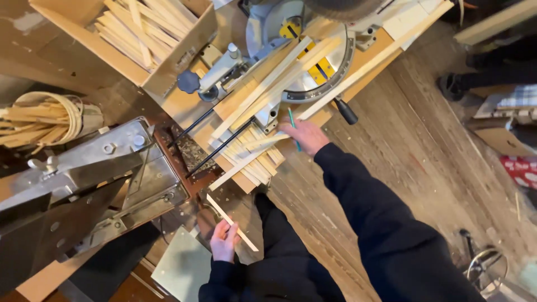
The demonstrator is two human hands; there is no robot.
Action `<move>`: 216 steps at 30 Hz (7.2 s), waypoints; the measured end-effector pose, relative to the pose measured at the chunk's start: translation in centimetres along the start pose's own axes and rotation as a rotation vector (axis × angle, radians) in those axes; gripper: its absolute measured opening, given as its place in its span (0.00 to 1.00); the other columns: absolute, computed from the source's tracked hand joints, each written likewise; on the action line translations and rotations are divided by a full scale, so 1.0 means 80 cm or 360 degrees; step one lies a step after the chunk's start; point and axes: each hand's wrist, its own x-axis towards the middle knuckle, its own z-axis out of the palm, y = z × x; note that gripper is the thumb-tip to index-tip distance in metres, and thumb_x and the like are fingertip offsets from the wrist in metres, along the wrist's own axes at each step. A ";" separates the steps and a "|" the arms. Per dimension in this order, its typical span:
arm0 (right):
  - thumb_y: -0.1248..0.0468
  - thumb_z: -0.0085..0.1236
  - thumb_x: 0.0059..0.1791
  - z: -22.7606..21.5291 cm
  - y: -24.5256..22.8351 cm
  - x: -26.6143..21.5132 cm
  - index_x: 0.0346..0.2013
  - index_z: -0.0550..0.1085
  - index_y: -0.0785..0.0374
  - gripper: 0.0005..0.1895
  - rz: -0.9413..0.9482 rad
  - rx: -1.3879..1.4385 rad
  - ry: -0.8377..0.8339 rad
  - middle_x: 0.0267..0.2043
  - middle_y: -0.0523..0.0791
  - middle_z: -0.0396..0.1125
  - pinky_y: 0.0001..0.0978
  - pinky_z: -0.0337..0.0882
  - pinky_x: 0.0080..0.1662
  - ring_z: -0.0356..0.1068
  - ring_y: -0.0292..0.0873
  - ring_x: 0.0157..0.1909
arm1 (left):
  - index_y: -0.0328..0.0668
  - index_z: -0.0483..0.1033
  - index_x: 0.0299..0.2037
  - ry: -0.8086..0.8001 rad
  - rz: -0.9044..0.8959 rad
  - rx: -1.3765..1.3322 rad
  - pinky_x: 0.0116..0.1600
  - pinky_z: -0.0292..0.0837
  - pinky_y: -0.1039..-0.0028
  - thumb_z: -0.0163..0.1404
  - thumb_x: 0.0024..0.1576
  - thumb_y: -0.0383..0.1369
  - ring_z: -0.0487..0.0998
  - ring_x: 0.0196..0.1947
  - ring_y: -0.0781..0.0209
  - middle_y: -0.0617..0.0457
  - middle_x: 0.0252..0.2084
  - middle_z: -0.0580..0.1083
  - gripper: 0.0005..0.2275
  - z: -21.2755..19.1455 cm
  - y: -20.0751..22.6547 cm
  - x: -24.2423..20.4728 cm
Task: Cutting and marking wood trim pieces for framing using a manual chopper and marking tools.
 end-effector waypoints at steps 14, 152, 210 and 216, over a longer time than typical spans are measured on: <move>0.73 0.57 0.41 -0.134 0.013 -0.064 0.53 0.77 0.55 0.25 -0.0013 0.0029 -0.0112 0.48 0.47 0.74 0.38 0.75 0.47 0.75 0.50 0.46 | 0.34 0.71 0.56 0.0180 0.0235 -0.0303 0.39 0.76 0.73 0.62 0.54 0.26 0.78 0.36 0.62 0.50 0.43 0.78 0.20 0.134 -0.065 0.060; 0.71 0.75 0.30 0.026 -0.688 -0.169 0.40 0.78 0.62 0.25 -0.0091 0.0490 0.1722 0.39 0.45 0.69 0.31 0.72 0.44 0.72 0.42 0.39 | 0.44 0.62 0.42 -0.1842 0.0882 -0.1116 0.52 0.61 0.73 0.38 0.69 0.41 0.63 0.40 0.62 0.51 0.40 0.63 0.11 -0.104 0.336 -0.422; 0.66 0.74 0.36 -0.019 -0.673 -0.174 0.41 0.75 0.62 0.21 -0.0284 0.0495 0.1560 0.39 0.48 0.72 0.33 0.74 0.45 0.75 0.43 0.40 | 0.43 0.61 0.39 -0.1677 0.1207 -0.1179 0.43 0.59 0.72 0.59 0.59 0.49 0.61 0.35 0.61 0.52 0.34 0.62 0.21 -0.096 0.346 -0.406; 0.63 0.72 0.38 -0.156 -0.711 -0.138 0.48 0.76 0.62 0.25 -0.0260 0.0603 0.1198 0.53 0.57 0.72 0.42 0.76 0.58 0.76 0.53 0.57 | 0.47 0.61 0.40 -0.2171 0.1081 -0.1084 0.43 0.61 0.73 0.57 0.59 0.48 0.63 0.36 0.64 0.56 0.38 0.63 0.19 -0.096 0.322 -0.401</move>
